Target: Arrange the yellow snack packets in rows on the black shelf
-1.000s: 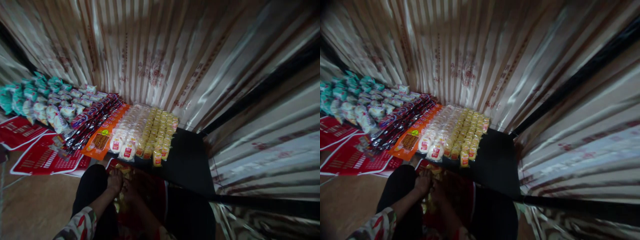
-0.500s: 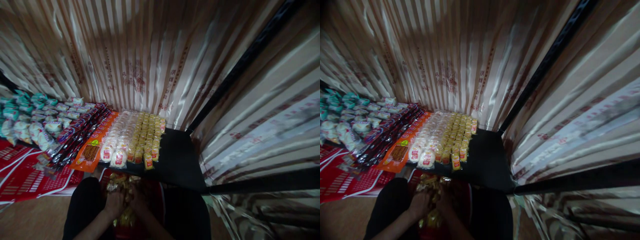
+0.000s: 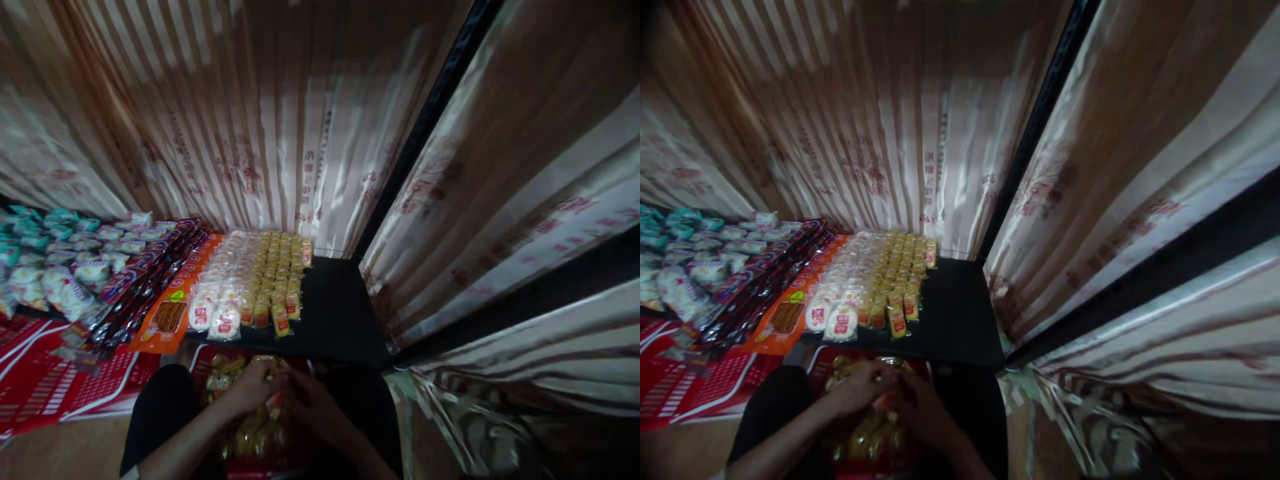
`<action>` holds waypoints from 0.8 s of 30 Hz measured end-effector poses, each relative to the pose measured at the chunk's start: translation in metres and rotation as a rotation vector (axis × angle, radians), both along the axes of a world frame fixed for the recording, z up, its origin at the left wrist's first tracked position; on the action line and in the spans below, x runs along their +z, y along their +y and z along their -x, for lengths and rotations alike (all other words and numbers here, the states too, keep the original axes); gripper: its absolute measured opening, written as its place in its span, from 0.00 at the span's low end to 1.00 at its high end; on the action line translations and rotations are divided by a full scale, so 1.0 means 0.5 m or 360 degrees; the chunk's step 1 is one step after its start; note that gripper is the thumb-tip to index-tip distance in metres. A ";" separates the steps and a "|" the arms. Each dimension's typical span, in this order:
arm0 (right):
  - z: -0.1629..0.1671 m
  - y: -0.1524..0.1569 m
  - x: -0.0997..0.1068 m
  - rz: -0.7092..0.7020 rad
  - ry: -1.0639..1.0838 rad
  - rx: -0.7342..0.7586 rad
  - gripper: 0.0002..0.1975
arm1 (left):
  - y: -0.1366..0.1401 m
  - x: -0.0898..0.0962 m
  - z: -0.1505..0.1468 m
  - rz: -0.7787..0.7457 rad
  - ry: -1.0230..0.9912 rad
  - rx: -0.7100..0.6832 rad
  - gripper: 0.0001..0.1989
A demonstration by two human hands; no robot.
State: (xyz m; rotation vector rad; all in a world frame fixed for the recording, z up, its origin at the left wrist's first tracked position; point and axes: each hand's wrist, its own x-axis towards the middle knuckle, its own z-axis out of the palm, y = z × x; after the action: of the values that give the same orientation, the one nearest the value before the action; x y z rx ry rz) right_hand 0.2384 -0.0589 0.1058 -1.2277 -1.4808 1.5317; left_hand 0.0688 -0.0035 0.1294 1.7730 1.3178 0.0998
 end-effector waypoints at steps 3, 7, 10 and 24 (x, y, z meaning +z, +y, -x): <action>-0.028 0.003 0.013 -0.0090 -0.0060 -0.0158 0.24 | 0.007 0.012 -0.026 0.0003 -0.0293 0.0035 0.20; -0.059 0.021 0.021 -0.0109 -0.0020 -0.0346 0.24 | 0.023 0.027 -0.060 0.0021 -0.0650 0.0173 0.21; -0.076 0.042 0.019 -0.0098 0.0166 -0.0466 0.25 | 0.045 0.052 -0.092 -0.0052 -0.0633 0.0187 0.16; -0.179 0.212 -0.025 -0.0353 -0.0049 -0.1101 0.23 | 0.126 0.071 -0.258 -0.0545 -0.0464 0.0355 0.28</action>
State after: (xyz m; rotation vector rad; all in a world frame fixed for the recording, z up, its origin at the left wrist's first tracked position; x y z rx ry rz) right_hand 0.3278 0.0474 0.0932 -1.4280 -1.0393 0.8667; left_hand 0.1976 0.0594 0.1647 1.7971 1.3333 0.7189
